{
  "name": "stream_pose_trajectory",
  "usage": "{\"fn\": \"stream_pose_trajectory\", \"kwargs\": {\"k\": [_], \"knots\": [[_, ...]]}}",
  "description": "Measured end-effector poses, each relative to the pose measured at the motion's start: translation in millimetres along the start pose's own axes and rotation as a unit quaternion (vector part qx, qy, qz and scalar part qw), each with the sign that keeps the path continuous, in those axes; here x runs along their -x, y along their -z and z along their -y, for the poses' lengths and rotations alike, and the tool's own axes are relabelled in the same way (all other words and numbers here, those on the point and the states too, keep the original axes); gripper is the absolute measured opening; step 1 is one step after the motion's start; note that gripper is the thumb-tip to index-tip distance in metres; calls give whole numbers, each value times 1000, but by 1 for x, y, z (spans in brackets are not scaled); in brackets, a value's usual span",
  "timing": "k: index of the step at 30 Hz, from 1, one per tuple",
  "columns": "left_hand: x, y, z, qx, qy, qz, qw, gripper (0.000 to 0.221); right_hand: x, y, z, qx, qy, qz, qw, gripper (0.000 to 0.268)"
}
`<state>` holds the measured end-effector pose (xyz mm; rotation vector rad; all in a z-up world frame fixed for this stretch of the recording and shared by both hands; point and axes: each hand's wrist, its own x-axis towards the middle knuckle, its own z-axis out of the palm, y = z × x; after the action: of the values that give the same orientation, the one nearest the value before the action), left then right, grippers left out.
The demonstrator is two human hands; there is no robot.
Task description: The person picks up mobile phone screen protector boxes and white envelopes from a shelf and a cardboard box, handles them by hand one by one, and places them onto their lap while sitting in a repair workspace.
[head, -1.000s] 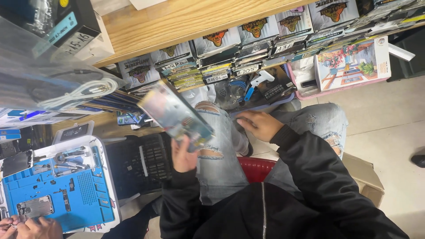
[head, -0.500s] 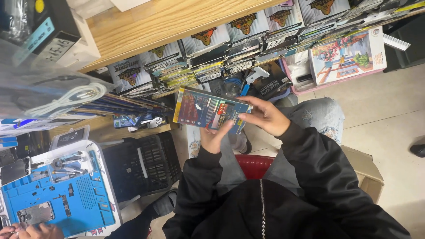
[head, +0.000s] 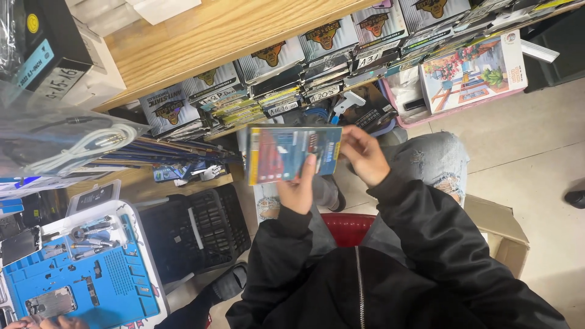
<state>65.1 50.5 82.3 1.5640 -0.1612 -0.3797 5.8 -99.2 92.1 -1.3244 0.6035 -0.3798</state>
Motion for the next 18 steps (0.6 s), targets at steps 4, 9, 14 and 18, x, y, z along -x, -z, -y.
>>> {"fn": "stream_pose_trajectory", "kwargs": {"k": [4, 9, 14, 18], "knots": [[3, -17, -33, -35, -186, 41, 981, 49, 6, -14, 16, -237, -208, -23, 949, 43], [13, -23, -73, -38, -204, 62, 976, 47, -17, 1, -24, -347, -172, -39, 921, 43], [7, -17, -67, -50, -223, 72, 971, 44, 15, -26, 57, -337, -179, -17, 924, 47], [8, -16, -81, -99, -221, 117, 963, 64, 10, -22, 45, -353, -186, -34, 916, 52]]}}
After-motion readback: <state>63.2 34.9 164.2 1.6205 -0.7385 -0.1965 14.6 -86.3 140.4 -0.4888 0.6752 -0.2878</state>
